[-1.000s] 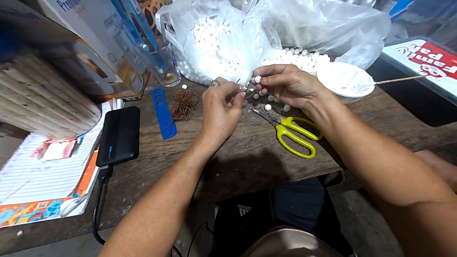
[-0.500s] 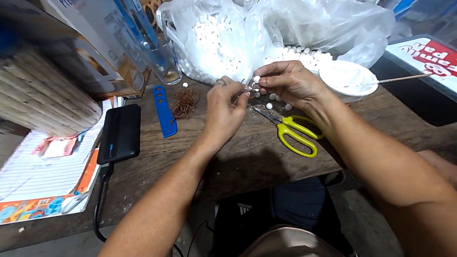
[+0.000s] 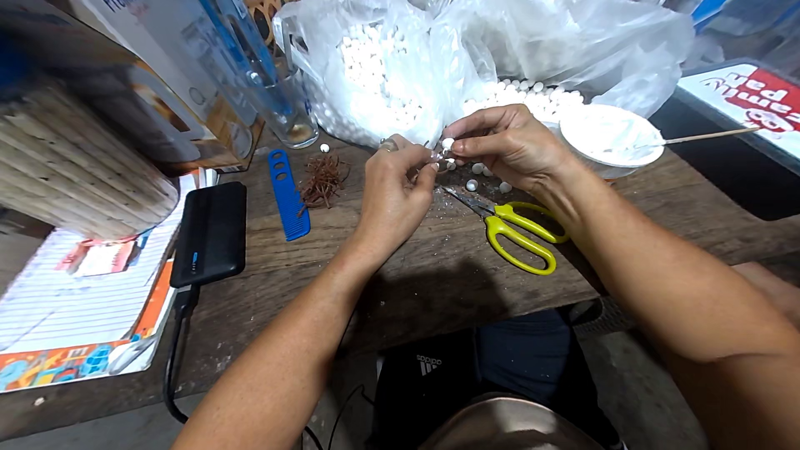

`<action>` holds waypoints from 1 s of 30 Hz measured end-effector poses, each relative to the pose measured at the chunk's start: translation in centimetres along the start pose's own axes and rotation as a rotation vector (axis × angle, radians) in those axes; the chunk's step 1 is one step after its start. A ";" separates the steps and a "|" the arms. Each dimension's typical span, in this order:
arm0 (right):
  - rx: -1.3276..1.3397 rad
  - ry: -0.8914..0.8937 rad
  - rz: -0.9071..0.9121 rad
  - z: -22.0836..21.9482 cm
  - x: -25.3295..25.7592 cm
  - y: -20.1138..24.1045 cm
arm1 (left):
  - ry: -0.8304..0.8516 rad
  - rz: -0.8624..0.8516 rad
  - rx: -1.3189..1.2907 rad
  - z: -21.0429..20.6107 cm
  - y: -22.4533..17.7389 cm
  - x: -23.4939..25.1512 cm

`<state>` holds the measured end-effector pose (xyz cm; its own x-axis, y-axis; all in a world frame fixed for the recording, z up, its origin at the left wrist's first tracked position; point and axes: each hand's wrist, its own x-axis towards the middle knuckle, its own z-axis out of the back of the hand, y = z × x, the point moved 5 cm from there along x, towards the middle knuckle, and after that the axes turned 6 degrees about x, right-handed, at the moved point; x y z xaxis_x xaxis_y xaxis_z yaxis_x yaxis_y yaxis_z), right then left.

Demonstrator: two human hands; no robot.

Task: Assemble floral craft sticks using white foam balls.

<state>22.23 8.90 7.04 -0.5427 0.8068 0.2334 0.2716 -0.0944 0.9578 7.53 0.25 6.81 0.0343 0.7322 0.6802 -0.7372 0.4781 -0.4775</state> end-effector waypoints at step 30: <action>-0.355 0.138 0.240 -1.1 -0.6 0.9 | 0.004 0.046 0.082 0.1 -0.3 -0.1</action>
<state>21.89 7.69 7.95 -0.6049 0.6549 0.4529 0.1258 -0.4831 0.8665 7.67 0.03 6.92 0.0020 0.7547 0.6561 -0.7908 0.4028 -0.4609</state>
